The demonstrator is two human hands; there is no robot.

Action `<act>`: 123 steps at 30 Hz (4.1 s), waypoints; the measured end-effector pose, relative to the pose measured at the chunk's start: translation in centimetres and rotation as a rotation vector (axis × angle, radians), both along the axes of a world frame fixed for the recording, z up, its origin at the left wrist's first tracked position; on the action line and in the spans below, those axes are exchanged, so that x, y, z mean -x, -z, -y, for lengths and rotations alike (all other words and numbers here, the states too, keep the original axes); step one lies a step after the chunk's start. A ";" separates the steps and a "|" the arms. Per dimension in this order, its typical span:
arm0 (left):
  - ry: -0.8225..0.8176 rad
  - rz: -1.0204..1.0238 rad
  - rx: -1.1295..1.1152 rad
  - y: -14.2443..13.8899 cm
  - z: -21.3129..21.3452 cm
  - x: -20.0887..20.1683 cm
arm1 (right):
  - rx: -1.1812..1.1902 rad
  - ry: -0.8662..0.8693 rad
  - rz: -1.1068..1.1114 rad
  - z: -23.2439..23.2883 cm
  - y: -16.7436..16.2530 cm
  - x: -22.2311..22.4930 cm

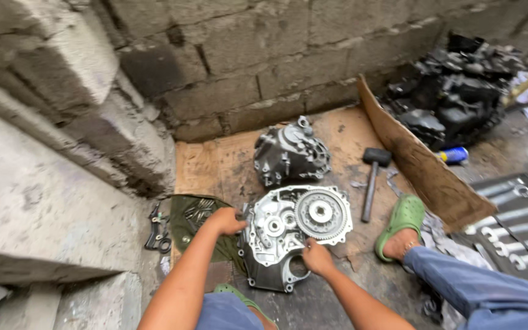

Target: The person sits on the floor and uses a rubber mallet to tap a motorcycle engine casing, then separates the two halves to reveal internal gears. They manipulate the internal components by hand, rotating gears and checking alignment.

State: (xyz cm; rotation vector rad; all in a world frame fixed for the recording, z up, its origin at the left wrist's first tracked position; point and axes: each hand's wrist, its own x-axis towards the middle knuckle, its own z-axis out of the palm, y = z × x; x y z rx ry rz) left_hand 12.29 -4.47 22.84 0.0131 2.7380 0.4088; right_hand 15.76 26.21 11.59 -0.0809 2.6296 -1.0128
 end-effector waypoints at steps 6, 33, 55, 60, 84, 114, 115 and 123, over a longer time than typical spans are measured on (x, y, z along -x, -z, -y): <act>0.043 0.011 -0.023 -0.2 -3.1 4.0 | 0.115 0.044 0.040 0.8 1.2 -3.7; -0.078 -0.044 0.023 5.4 -3.4 -7.9 | 0.143 -0.102 -0.013 6.0 3.8 -3.2; -0.226 0.070 -0.043 12.8 -4.9 -4.6 | 0.238 0.037 0.124 8.9 7.3 -5.7; -0.271 0.017 -0.157 12.1 -4.4 -5.5 | 0.473 0.228 0.350 9.8 8.4 -5.6; -0.151 0.209 0.005 13.1 -4.6 -5.4 | -0.408 -0.690 -0.382 9.0 1.9 8.5; -0.245 0.362 -0.020 12.3 -4.8 -4.3 | 0.297 0.030 0.619 9.3 6.7 -0.5; -0.246 0.352 -0.027 12.4 -4.7 -4.3 | -0.068 -0.194 0.405 8.4 6.4 0.6; -0.227 0.343 -0.034 13.3 -4.3 -4.0 | -0.491 -0.855 -0.375 8.8 0.8 8.5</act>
